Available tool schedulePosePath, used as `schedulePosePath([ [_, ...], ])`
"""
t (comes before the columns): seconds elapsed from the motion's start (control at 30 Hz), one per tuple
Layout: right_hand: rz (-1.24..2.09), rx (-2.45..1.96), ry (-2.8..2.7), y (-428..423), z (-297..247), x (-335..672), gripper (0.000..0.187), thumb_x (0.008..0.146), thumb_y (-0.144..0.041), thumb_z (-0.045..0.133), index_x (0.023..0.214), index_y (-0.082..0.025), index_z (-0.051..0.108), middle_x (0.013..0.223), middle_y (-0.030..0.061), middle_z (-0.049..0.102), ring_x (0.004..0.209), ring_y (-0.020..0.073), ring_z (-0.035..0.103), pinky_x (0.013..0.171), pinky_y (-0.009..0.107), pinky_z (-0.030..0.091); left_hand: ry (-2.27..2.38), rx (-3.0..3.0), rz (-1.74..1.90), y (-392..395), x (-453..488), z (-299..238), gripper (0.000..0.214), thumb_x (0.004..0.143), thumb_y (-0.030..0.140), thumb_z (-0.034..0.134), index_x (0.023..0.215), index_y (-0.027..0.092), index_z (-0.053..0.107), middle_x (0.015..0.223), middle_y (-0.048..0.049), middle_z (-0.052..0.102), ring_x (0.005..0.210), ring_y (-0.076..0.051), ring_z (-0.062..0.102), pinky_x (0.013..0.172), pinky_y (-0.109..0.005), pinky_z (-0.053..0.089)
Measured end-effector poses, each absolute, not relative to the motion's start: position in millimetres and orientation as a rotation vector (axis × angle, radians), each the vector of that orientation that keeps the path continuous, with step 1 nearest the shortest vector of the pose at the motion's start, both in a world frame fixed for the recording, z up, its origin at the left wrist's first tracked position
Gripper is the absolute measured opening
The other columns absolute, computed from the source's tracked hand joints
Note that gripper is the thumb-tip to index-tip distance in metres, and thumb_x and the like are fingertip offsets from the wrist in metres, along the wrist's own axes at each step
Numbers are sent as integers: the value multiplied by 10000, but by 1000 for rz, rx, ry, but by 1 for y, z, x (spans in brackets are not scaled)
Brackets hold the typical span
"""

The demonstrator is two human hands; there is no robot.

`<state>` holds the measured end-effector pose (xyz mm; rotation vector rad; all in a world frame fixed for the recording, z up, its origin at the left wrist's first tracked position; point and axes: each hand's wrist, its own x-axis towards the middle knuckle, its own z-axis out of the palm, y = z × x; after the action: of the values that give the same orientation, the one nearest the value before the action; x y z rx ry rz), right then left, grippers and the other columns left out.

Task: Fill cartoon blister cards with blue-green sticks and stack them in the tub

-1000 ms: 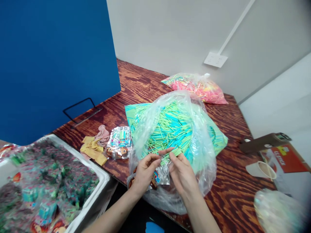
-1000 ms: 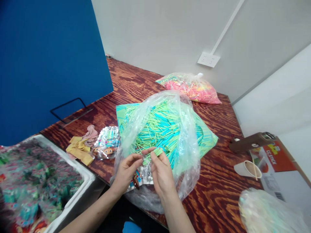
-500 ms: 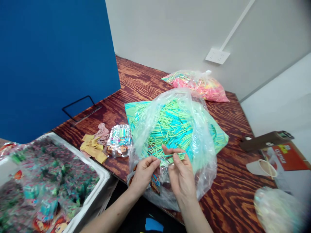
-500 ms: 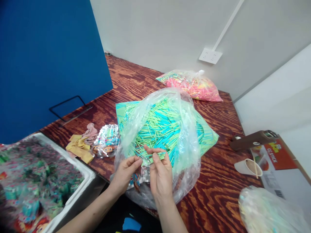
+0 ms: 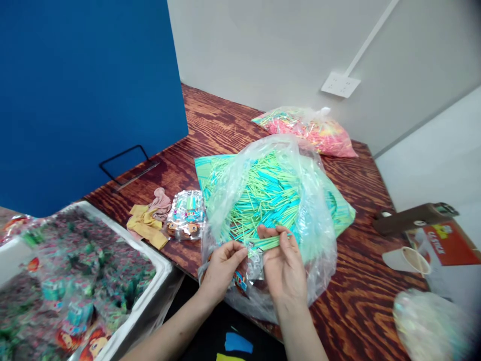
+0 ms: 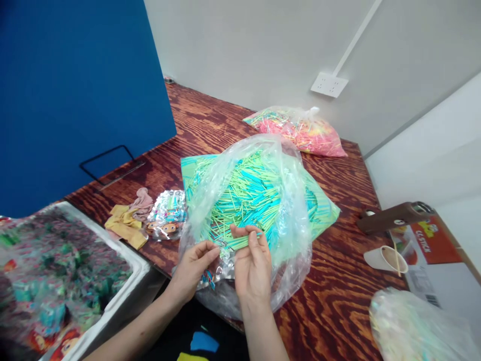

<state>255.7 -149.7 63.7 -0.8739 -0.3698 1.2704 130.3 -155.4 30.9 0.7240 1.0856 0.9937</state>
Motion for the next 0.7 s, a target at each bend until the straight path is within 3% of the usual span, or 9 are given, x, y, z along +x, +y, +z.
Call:
schedulePosePath([
  [0.17, 1305, -848, -407, -149, 65, 256, 122, 840, -332, 704, 918, -258, 646, 828, -30, 648, 891, 172, 650, 950, 384, 428, 1039, 677, 984, -156, 129, 31, 379, 708, 486, 757, 705, 153, 575, 554, 39, 572, 476, -78, 500, 480, -180, 384],
  [0.33, 1337, -770, -417, -148, 69, 256, 84, 856, -300, 686, 898, -254, 631, 693, -55, 532, 662, 117, 526, 837, 341, 473, 1027, 660, 952, -157, 128, 33, 398, 687, 503, 763, 693, 154, 573, 563, 30, 594, 480, -87, 523, 492, -191, 414],
  [0.7, 1391, -690, -419, -150, 74, 260, 46, 869, -265, 666, 881, -249, 625, 676, -45, 486, 637, 120, 479, 734, 301, 474, 1033, 734, 921, -155, 122, 28, 406, 762, 537, 684, 659, 162, 568, 559, 20, 607, 499, -99, 540, 544, -209, 423],
])
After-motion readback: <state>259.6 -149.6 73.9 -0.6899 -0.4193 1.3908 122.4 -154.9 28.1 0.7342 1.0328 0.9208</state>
